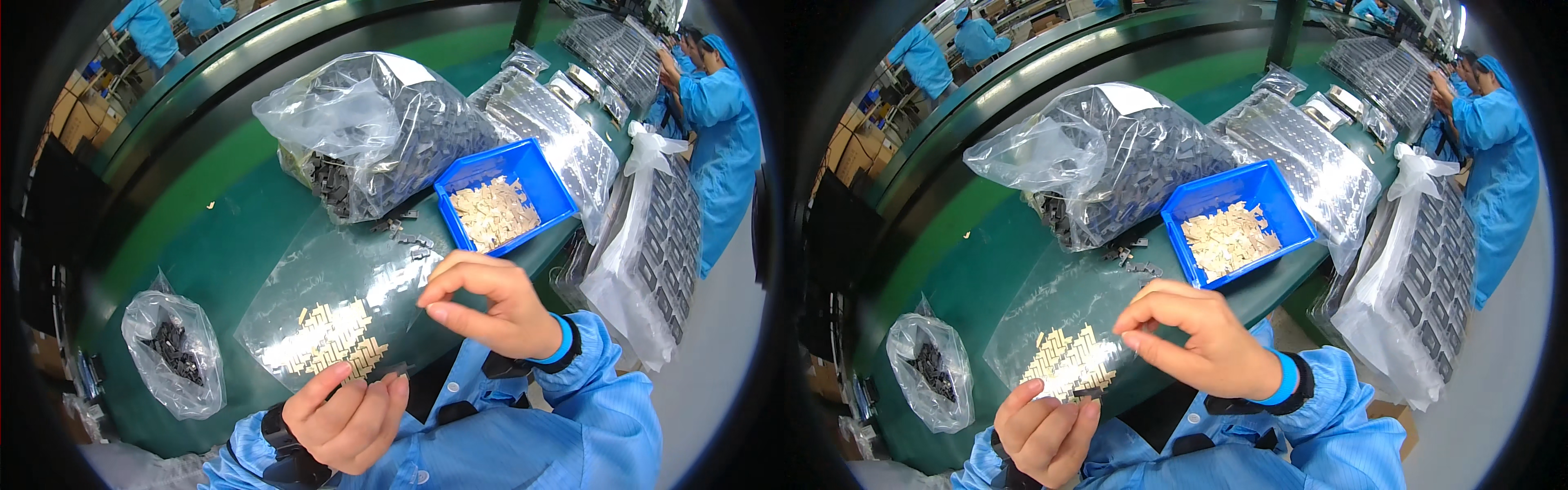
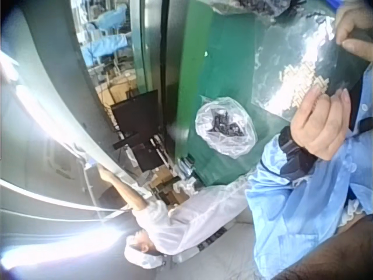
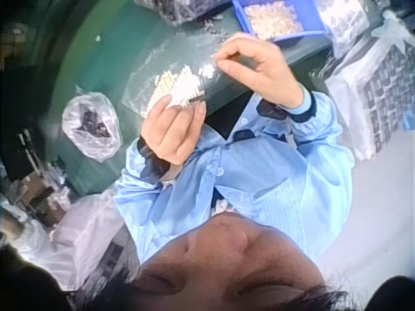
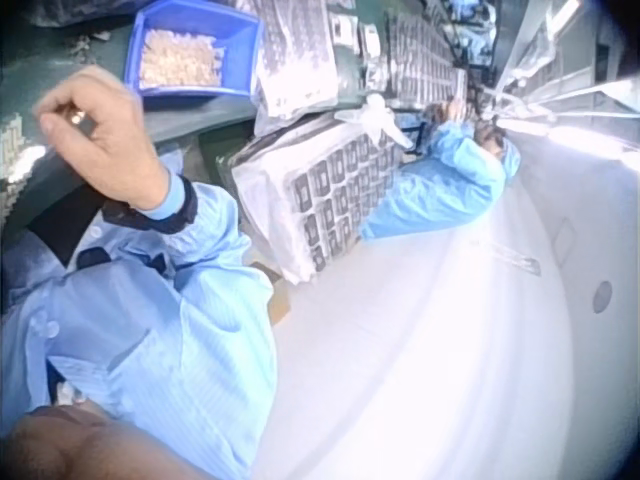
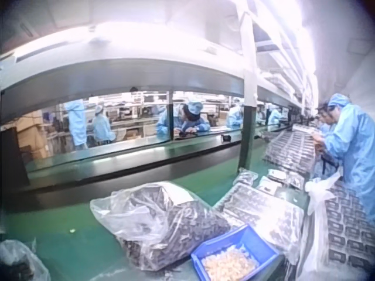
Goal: Assembling small components on a factory production line.
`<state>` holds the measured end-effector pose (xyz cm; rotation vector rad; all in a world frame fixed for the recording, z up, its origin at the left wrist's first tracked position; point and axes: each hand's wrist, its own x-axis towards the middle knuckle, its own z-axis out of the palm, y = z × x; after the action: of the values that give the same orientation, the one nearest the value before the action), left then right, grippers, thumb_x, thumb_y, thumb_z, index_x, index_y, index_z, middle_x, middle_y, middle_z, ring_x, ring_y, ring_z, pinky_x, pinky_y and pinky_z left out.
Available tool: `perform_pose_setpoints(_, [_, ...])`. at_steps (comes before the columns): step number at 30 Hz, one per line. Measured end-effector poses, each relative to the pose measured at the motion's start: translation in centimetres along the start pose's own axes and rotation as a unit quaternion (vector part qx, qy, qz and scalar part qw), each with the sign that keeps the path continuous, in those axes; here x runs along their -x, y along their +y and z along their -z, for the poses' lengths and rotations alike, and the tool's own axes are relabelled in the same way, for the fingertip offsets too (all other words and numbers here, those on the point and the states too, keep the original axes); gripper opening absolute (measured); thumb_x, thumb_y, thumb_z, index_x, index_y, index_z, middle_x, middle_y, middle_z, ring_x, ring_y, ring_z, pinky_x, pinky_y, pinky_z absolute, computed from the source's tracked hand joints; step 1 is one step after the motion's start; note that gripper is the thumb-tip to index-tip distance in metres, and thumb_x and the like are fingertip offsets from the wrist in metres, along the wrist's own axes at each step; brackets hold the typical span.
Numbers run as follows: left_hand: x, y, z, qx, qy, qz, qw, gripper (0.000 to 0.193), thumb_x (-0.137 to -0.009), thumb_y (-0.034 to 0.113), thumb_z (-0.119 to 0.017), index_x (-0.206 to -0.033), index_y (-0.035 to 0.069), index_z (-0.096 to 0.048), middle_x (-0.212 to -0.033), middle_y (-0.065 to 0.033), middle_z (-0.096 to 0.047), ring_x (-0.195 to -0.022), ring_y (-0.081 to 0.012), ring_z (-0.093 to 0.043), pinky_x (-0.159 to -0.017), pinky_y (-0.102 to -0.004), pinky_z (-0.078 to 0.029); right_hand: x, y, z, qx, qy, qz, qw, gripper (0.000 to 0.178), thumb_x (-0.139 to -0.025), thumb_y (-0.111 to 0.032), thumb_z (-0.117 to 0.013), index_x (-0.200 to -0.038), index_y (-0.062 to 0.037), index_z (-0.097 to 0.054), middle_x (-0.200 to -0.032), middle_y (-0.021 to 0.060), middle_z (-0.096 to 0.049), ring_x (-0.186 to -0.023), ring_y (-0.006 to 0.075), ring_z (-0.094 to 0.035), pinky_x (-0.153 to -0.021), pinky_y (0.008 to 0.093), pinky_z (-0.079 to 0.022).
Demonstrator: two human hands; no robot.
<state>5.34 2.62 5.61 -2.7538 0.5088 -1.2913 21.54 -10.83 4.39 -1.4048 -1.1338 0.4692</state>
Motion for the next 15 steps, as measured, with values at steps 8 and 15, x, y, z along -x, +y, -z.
perform_pose_setpoints(8, [0.1,-0.6,0.3,0.002,-0.059,-0.013,0.998,0.016,-0.062,0.006,-0.064,-0.078,0.009,-0.065,-0.073,0.0022,-0.050,-0.069,-0.0106,-0.049,-0.078,-0.0305,-0.047,0.3,0.2,2.0,-0.069,0.133,-0.057,0.987,0.010,-0.080,-0.004,-0.056,-0.087,0.0030,-0.058,-0.083,0.0083,-0.058,-0.074,0.0133,-0.055,-0.068,0.0242,-0.042])
perform_pose_setpoints(15, [-0.2,-0.4,-1.0,-0.007,-0.027,-0.036,0.999,0.014,-0.063,0.007,-0.063,-0.077,0.008,-0.065,-0.072,0.0022,-0.051,-0.069,-0.0102,-0.048,-0.078,-0.0302,-0.046,0.5,-0.2,0.5,-0.048,0.004,-0.007,0.999,0.012,-0.078,-0.008,-0.060,-0.086,0.0011,-0.058,-0.081,0.0071,-0.056,-0.077,0.0156,-0.053,-0.069,0.0271,-0.041])
